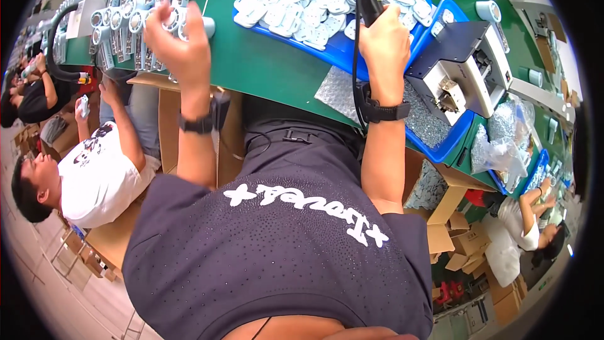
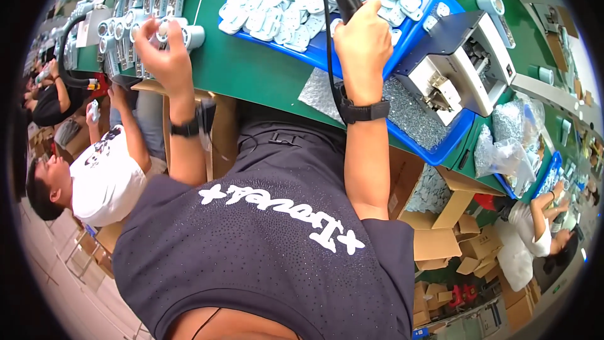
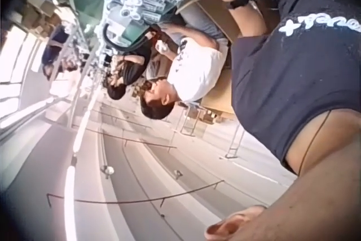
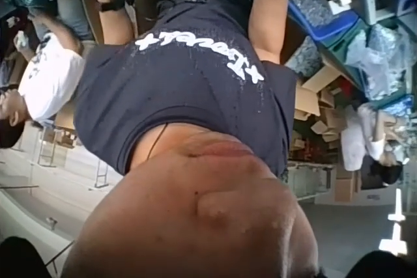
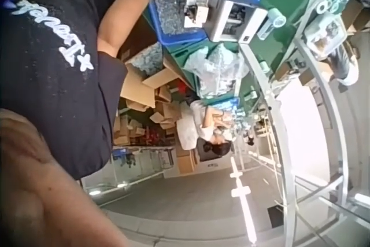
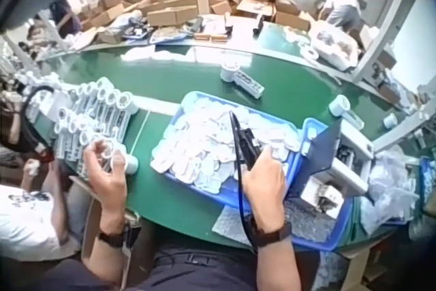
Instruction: The person assembles handheld fans by picking up a fan body and a back cover, fitting them together, and driving a screw into the casing with a power screwdriver. This process is repeated for several fans, handling each component one at a time.
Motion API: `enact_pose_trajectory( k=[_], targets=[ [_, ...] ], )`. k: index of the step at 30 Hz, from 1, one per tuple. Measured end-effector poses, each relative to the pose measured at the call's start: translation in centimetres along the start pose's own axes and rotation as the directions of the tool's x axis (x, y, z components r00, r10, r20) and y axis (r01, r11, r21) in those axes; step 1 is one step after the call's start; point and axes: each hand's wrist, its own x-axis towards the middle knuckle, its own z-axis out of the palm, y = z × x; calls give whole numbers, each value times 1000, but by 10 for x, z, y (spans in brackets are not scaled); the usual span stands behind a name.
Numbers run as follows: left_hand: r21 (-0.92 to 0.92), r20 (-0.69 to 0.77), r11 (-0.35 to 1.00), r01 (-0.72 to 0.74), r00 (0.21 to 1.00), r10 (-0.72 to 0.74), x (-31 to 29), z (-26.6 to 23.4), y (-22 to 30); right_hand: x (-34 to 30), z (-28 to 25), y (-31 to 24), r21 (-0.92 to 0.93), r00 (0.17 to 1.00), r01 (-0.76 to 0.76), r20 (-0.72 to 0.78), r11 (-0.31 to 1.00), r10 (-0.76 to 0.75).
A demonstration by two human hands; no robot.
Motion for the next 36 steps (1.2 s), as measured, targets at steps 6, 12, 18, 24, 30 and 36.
enact_pose_trajectory(
  k=[6,12,18,24,30,36],
  targets=[
    [365,363,916,-167,931,25,-71,-68,-85,-3,8,-7,-58,1000,6,8,998,-5],
    [-19,268,999,-43,962,47,-48,-79,-48,2,10,-2,2,997,71,-4,997,-71],
    [-711,191,681,-175,884,427,-60,-28,35,-28,-55,9,350,967,178,109,920,-229],
    [-800,597,480,359,545,589,-73,13,110,-103,-113,24,836,933,-216,328,505,-145],
    [-797,602,496,345,372,707,-115,35,143,-126,-78,69,875,988,-146,148,461,33],
    [-754,656,566,333,344,672,-121,39,145,-131,-84,76,855,984,-175,160,489,71]
  ],
)
